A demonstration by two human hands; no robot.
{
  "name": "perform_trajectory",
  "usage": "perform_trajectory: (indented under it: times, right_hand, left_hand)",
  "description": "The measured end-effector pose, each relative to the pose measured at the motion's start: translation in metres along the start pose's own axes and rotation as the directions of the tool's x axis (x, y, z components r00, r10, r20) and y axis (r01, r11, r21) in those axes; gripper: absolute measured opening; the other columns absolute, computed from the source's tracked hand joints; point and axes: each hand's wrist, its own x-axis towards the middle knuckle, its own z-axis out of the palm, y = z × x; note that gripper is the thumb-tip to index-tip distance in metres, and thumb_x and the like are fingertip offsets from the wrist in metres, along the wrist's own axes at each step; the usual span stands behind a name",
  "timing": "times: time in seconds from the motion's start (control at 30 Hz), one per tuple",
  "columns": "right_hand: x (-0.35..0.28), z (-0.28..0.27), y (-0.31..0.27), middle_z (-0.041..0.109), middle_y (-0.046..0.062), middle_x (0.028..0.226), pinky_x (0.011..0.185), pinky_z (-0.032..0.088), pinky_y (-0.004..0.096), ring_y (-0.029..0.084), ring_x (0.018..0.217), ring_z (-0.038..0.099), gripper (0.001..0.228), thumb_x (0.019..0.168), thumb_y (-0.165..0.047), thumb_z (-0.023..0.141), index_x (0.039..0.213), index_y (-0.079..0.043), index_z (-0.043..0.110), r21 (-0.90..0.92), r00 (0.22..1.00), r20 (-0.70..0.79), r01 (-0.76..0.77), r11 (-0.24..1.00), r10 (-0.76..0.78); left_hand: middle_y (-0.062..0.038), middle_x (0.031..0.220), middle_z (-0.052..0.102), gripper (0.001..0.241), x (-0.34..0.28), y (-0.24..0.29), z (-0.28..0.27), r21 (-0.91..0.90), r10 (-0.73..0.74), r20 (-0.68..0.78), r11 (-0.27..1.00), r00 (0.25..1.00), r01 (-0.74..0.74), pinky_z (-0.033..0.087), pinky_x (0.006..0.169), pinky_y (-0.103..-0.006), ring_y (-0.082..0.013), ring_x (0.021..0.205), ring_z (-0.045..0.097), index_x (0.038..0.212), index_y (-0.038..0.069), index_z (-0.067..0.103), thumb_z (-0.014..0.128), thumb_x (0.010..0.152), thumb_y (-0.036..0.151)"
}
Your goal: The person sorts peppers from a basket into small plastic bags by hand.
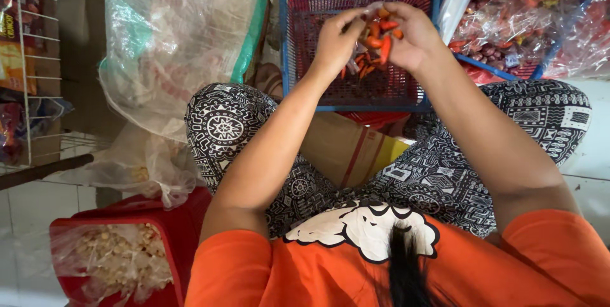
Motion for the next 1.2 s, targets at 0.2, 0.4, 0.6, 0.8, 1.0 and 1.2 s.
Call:
perform_trajectory:
  times: [0.2,0.4,0.6,0.8,1.0,1.2]
  right_hand:
    - [-0.040,0.053,-0.016,0.067,0.013,0.114,0.107,0.051,0.051,0.030,0.110,0.067,0.033,0.103,-0.028,0.052,0.117,-0.002,0.065,-0.021,0.990,0.137,0.026,0.999,-0.023]
    - [-0.054,0.043,-0.031,0.074,0.018,0.118,0.099,0.057,0.042,0.028,0.111,0.071,0.039,0.095,-0.021,0.057,0.125,0.003,0.064,-0.345,0.964,0.116,0.266,0.900,-0.240]
    - [0.006,-0.045,0.008,0.075,0.021,0.104,0.086,0.059,0.047,0.035,0.093,0.075,0.029,0.086,-0.019,0.072,0.110,-0.003,0.074,-0.927,0.822,0.365,0.277,-0.255,-0.436]
    - [0.030,-0.123,0.066,0.071,0.023,0.105,0.076,0.056,0.054,0.043,0.091,0.070,0.033,0.091,-0.037,0.071,0.108,-0.009,0.073,-0.790,0.918,0.209,-0.045,-0.611,-0.337]
    - [0.033,-0.142,0.066,0.070,0.021,0.110,0.076,0.057,0.053,0.041,0.095,0.070,0.032,0.089,-0.034,0.072,0.107,-0.008,0.073,-0.751,0.909,0.293,0.025,-0.660,-0.298]
    - [0.036,-0.139,0.058,0.071,0.022,0.112,0.079,0.057,0.053,0.041,0.097,0.070,0.026,0.085,-0.023,0.069,0.106,-0.008,0.075,-0.763,0.938,0.217,-0.011,-0.647,-0.272]
  left_hand:
    - [-0.007,0.099,0.071,0.032,0.002,-0.003,-0.008,-0.414,-0.385,0.072,0.828,0.920,0.378,0.064,0.069,-0.0376,-0.0174,0.081,0.071,0.130,0.006,0.064,0.054,0.102,0.018]
    - [-0.007,0.101,0.070,0.029,0.007,-0.005,-0.022,-0.471,-0.375,-0.066,0.829,0.924,0.303,0.059,0.068,-0.0363,-0.0188,0.083,0.069,0.127,0.003,0.066,0.054,0.106,0.018]
    - [-0.006,0.115,0.074,0.024,0.013,-0.008,-0.034,-0.454,-0.145,-0.215,0.890,0.966,0.032,0.054,0.089,-0.0268,-0.0116,0.101,0.069,0.124,0.001,0.070,0.060,0.107,0.015]
    - [-0.003,0.095,0.067,0.025,0.014,0.007,-0.043,-0.492,-0.256,-0.270,0.865,0.928,0.095,0.042,0.059,-0.0309,-0.0123,0.074,0.056,0.123,0.001,0.071,0.058,0.108,0.017]
    - [-0.001,0.088,0.068,0.023,0.015,0.017,-0.050,-0.538,-0.231,-0.269,0.841,0.935,0.053,0.048,0.053,-0.0296,-0.0108,0.067,0.061,0.118,0.003,0.069,0.058,0.103,0.016]
    - [-0.005,0.096,0.069,0.022,0.018,0.007,-0.048,-0.554,-0.179,-0.271,0.832,0.946,-0.001,0.051,0.070,-0.0311,-0.0127,0.080,0.062,0.119,-0.002,0.071,0.061,0.106,0.013]
